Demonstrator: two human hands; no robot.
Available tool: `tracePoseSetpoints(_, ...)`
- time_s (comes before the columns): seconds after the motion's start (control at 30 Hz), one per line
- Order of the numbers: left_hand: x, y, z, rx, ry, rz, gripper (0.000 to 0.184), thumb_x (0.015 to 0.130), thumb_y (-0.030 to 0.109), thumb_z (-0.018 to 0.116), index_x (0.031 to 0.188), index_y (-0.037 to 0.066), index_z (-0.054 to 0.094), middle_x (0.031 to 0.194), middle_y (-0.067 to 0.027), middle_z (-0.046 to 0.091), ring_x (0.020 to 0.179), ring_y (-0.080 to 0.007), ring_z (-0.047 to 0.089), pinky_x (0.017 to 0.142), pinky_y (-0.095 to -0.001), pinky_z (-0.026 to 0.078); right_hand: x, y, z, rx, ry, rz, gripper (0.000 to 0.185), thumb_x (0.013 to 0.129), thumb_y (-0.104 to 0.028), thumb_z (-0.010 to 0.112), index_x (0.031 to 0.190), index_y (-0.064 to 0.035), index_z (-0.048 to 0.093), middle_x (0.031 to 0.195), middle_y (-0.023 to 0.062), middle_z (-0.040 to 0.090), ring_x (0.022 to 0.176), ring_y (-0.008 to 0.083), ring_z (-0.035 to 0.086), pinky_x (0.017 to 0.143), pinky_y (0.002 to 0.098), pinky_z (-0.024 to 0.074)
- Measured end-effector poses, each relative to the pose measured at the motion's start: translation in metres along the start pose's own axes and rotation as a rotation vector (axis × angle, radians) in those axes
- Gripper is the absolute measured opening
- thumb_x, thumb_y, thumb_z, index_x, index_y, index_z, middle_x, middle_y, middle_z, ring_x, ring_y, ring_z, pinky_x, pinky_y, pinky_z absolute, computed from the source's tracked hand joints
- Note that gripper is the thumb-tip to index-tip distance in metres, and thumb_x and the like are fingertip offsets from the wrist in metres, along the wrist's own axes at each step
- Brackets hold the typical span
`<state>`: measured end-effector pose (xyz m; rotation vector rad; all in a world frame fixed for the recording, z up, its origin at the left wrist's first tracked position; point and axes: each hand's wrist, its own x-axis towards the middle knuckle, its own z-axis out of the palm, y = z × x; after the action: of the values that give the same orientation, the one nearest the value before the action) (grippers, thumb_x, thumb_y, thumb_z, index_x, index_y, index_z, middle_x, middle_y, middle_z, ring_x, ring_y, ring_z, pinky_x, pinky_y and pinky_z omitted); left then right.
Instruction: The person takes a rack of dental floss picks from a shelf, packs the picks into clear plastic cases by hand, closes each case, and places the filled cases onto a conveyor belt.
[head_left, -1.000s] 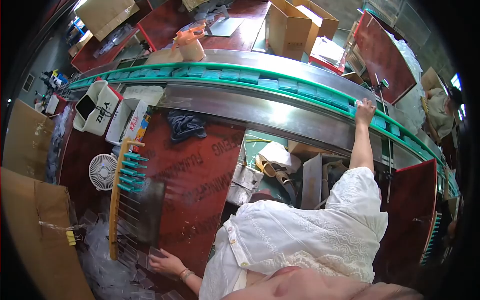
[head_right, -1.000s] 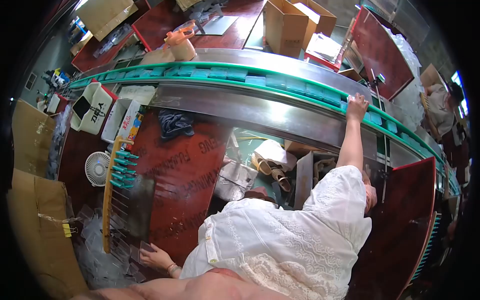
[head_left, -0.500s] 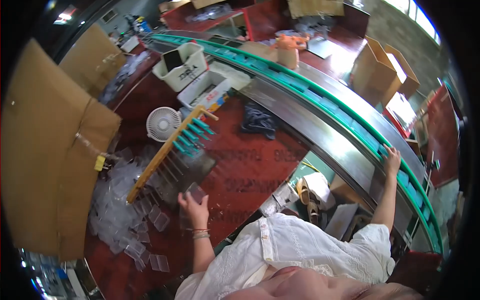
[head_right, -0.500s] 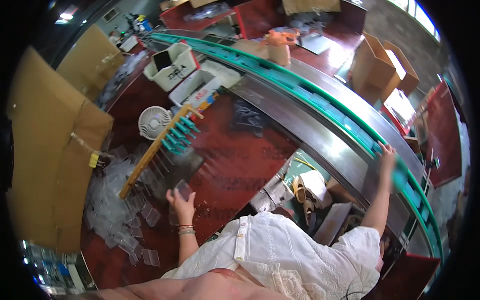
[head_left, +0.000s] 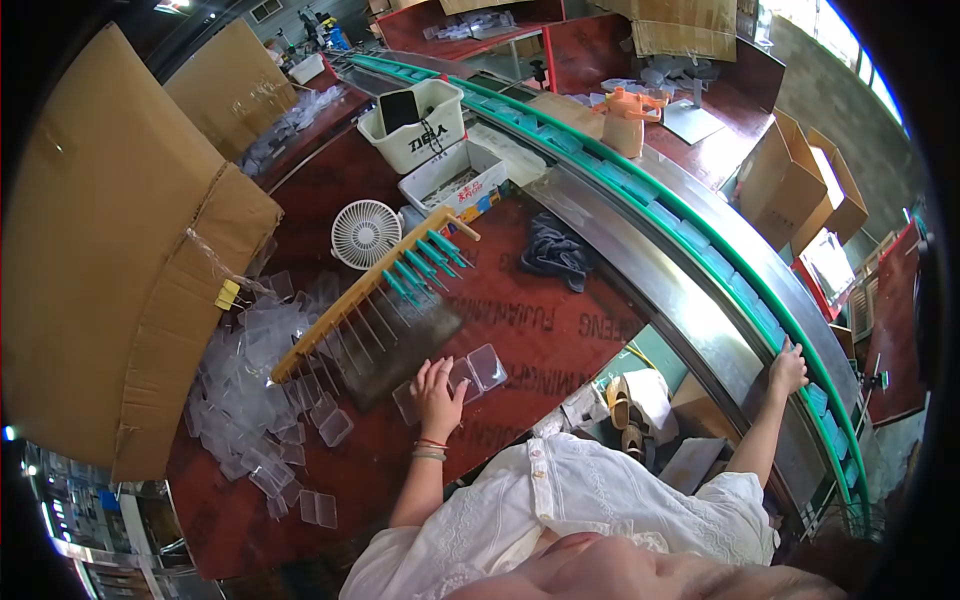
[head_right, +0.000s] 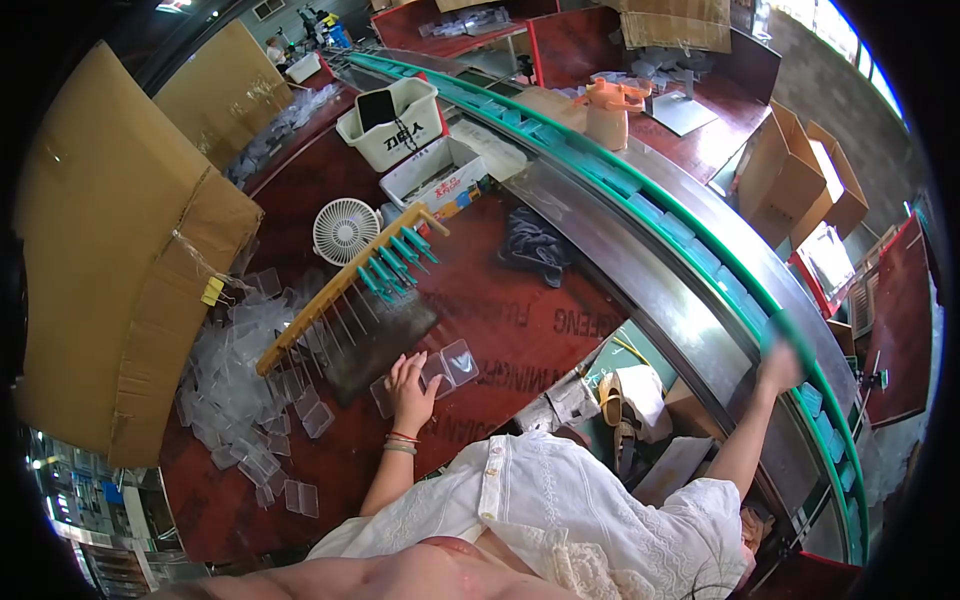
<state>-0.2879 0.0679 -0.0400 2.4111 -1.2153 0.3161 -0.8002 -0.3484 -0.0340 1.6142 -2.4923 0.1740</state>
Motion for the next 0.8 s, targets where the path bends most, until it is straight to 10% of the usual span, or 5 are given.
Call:
tracePoseSetpoints(0.1, -0.001, 0.004, 0.003, 0.008, 0.049, 0.002, 0.044, 0.083, 0.03, 0.061, 0.121, 0.01, 0.053, 0.121, -0.0109, 0.052, 0.116, -0.0316, 0.044, 0.095, -0.0449, 0.035, -0.025, -0.015, -0.025, -0.242, 0.659, -0.176, 0.056, 0.088, -0.058, 0.041, 0.119, -0.0134, 0.055, 0.096, 0.0142, 0.064, 0.091, 0.0338, 0.061, 0.074, 0.0474, 0.0473)
tracePoseSetpoints(0.33, 0.036, 0.081, 0.022, -0.084, -0.154, 0.32, 0.059, 0.084, 0.042, 0.057, 0.131, 0.009, 0.044, 0.134, -0.015, 0.041, 0.129, -0.0354, 0.031, 0.101, -0.0531, 0.026, -0.071, -0.247, -0.081, 0.667, 0.425, -0.897, 0.034, 0.079, -0.035, 0.066, 0.102, -0.0107, 0.064, 0.091, 0.0083, 0.067, 0.086, 0.0262, 0.064, 0.077, 0.0371, 0.048)
tracePoseSetpoints(0.8, 0.081, 0.129, 0.063, -0.101, -0.276, 0.119, 0.07, 0.082, 0.046, 0.057, 0.137, 0.01, 0.033, 0.142, -0.0213, 0.028, 0.131, -0.0416, 0.026, 0.103, -0.0526, 0.025, -0.035, -0.612, -0.014, 0.44, 0.077, -1.309, 0.06, 0.089, -0.053, 0.041, 0.13, -0.0101, 0.046, 0.134, 0.0118, 0.044, 0.127, 0.0306, 0.038, 0.101, 0.045, 0.0337)
